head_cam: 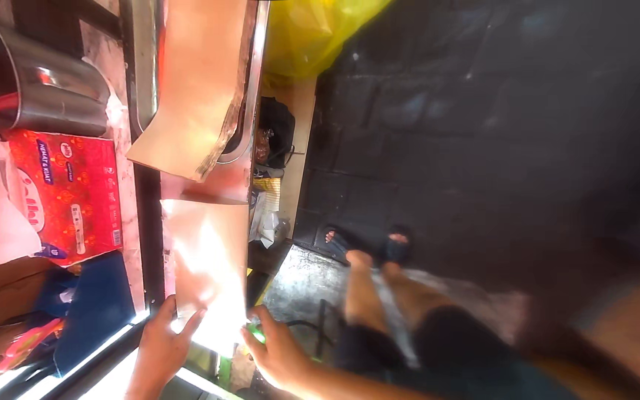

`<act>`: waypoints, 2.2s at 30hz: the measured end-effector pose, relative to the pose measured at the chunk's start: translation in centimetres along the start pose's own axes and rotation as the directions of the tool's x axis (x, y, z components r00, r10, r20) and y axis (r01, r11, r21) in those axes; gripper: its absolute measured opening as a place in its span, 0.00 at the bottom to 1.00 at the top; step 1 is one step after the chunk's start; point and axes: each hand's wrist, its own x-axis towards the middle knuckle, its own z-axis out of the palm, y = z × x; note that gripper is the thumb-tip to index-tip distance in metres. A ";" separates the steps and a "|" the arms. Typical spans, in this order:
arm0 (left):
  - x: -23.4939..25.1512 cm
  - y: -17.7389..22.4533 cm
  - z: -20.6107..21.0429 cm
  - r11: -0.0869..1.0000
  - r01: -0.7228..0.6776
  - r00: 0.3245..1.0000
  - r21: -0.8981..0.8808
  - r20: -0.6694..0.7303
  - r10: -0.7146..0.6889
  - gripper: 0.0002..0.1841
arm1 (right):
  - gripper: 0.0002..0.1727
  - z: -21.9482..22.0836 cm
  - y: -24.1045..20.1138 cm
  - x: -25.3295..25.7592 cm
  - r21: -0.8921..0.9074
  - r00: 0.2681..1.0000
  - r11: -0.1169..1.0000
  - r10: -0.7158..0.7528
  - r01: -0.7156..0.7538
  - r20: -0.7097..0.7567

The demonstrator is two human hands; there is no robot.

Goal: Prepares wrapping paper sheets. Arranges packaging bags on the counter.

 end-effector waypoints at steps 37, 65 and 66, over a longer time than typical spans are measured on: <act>7.5 4.9 5.8 0.755 -0.535 0.698 0.381 -0.305 0.648 0.43 | 0.07 4.1 -0.4 -0.1 0.351 0.969 0.929 0.186 -0.120 -0.161; 7.2 5.1 5.6 0.762 -0.542 0.709 0.355 -0.294 0.641 0.43 | 0.08 2.1 -1.5 -0.8 0.169 0.971 0.978 0.157 -0.126 -0.183; 7.3 5.2 5.6 0.762 -0.541 0.710 0.356 -0.292 0.640 0.43 | 0.09 2.2 -1.8 -0.2 0.193 0.970 0.975 0.151 -0.114 -0.189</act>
